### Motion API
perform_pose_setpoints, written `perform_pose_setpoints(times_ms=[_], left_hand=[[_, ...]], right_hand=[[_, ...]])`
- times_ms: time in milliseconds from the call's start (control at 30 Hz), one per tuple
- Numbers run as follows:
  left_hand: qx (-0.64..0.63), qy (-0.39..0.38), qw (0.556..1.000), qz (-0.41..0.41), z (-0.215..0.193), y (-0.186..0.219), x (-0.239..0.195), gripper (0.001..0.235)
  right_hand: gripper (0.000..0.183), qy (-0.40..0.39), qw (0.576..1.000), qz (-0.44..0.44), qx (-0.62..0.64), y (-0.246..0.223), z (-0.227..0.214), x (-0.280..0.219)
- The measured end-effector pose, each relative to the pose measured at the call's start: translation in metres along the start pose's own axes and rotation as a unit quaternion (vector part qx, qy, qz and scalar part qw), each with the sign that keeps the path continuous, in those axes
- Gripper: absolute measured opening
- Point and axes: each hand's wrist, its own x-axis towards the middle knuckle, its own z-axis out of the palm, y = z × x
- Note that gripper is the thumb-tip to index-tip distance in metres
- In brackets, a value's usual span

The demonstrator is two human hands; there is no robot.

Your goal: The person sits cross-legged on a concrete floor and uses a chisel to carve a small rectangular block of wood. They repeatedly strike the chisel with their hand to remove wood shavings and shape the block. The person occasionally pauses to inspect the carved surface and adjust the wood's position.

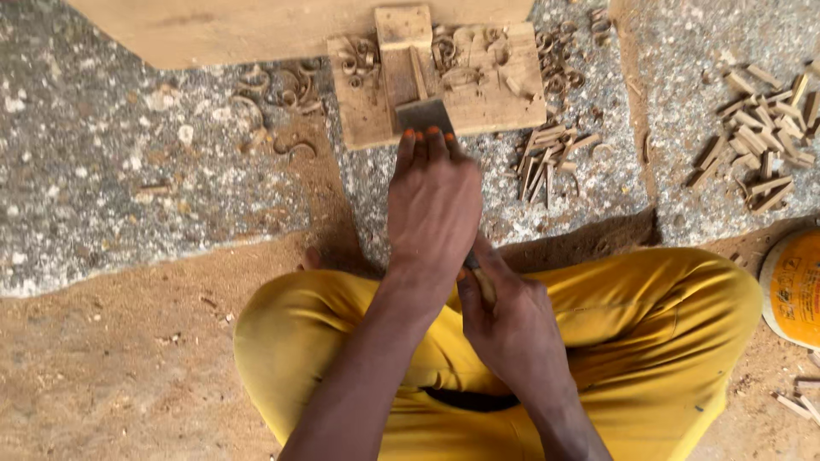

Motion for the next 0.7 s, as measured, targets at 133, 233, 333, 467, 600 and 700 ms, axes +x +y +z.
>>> perform_pose_setpoints(times_ms=[133, 233, 333, 467, 600, 700], left_hand=[[0.025, 0.022, 0.999, -0.026, 0.008, -0.01, 0.023, 0.016], [-0.046, -0.081, 0.994, -0.054, 0.001, -0.022, 0.048, 0.02], [-0.079, -0.101, 0.989, -0.075, -0.003, -0.029, 0.053, 0.02], [-0.065, -0.03, 0.996, -0.048, 0.006, -0.038, 0.052, 0.021], [-0.066, 0.176, 0.982, 0.016, 0.007, -0.051, 0.028, 0.042], [-0.177, 0.091, 0.974, -0.105, -0.006, -0.059, 0.03, 0.042]], right_hand=[[0.053, 0.034, 0.998, -0.041, 0.023, 0.0, 0.008, 0.022], [0.053, 0.043, 0.997, -0.059, 0.024, -0.008, 0.009, 0.039], [0.055, 0.042, 0.998, -0.047, 0.021, -0.016, 0.015, 0.047], [0.056, 0.033, 0.999, -0.024, 0.034, -0.016, 0.027, 0.048], [0.05, 0.069, 0.994, -0.05, 0.063, -0.012, 0.029, 0.043], [0.047, 0.061, 0.992, 0.033, 0.107, -0.006, 0.027, 0.03]])
